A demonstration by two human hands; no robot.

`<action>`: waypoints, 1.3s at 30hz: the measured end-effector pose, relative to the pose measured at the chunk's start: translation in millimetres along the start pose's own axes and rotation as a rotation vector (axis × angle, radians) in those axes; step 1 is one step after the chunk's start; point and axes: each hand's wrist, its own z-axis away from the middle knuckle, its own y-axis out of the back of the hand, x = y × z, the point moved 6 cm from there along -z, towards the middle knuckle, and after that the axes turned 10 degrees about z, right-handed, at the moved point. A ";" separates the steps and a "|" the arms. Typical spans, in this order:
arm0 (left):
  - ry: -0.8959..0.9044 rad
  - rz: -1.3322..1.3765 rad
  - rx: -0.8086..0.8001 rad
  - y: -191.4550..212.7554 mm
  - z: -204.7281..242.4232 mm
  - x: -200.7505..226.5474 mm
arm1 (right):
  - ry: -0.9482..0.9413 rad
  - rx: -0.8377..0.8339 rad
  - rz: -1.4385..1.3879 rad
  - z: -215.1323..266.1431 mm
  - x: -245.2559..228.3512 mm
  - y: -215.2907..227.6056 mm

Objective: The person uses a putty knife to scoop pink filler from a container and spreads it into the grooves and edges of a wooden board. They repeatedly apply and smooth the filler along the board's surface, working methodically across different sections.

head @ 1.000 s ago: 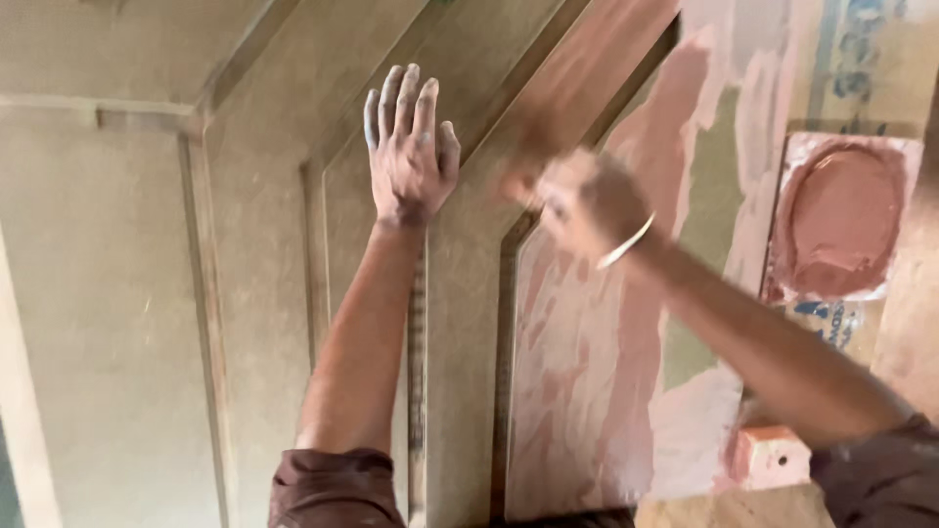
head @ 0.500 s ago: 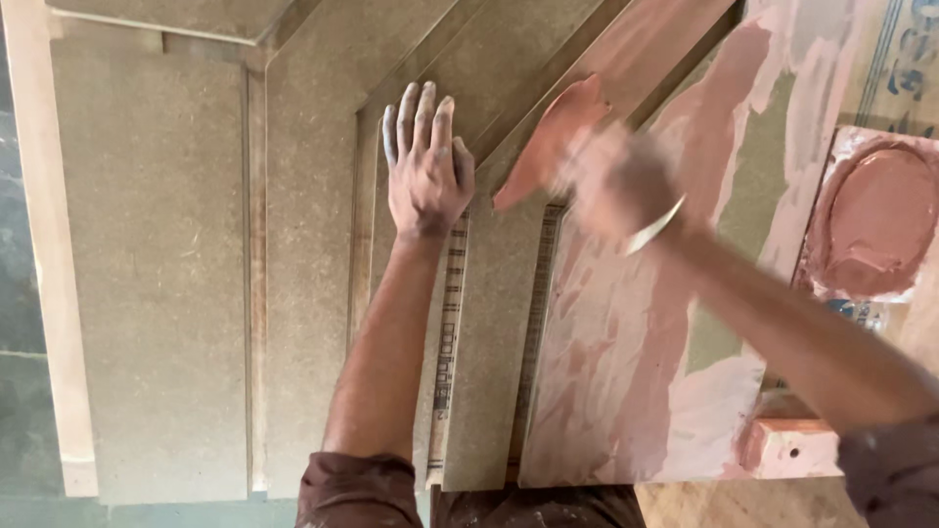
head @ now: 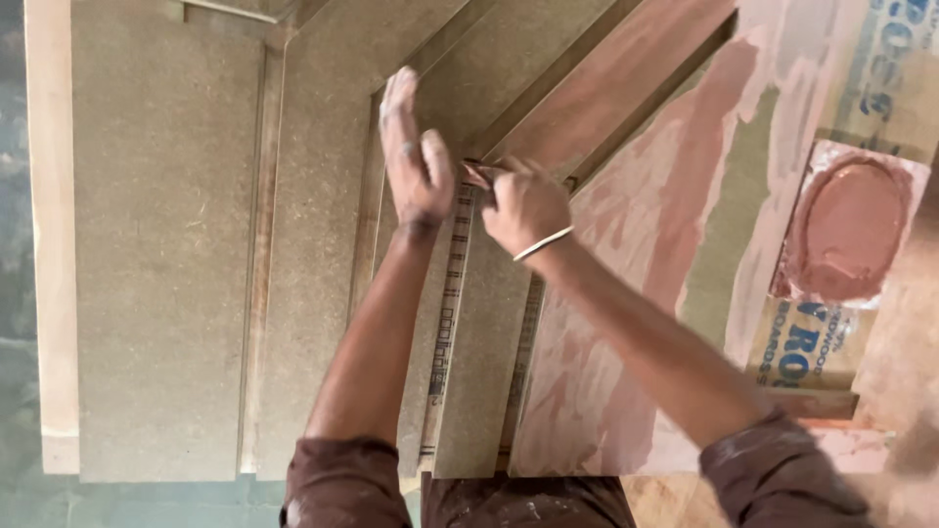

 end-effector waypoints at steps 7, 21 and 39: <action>0.075 -0.326 -0.176 19.6 49.9 12.4 | 0.383 0.331 0.120 -6.4 72.1 44.0; 0.087 -0.353 -0.234 18.2 54.8 17.0 | 0.185 0.259 0.312 -19.6 107.9 26.1; 0.094 -0.282 -0.238 32.1 92.1 26.7 | 0.461 0.249 0.118 16.2 60.1 24.6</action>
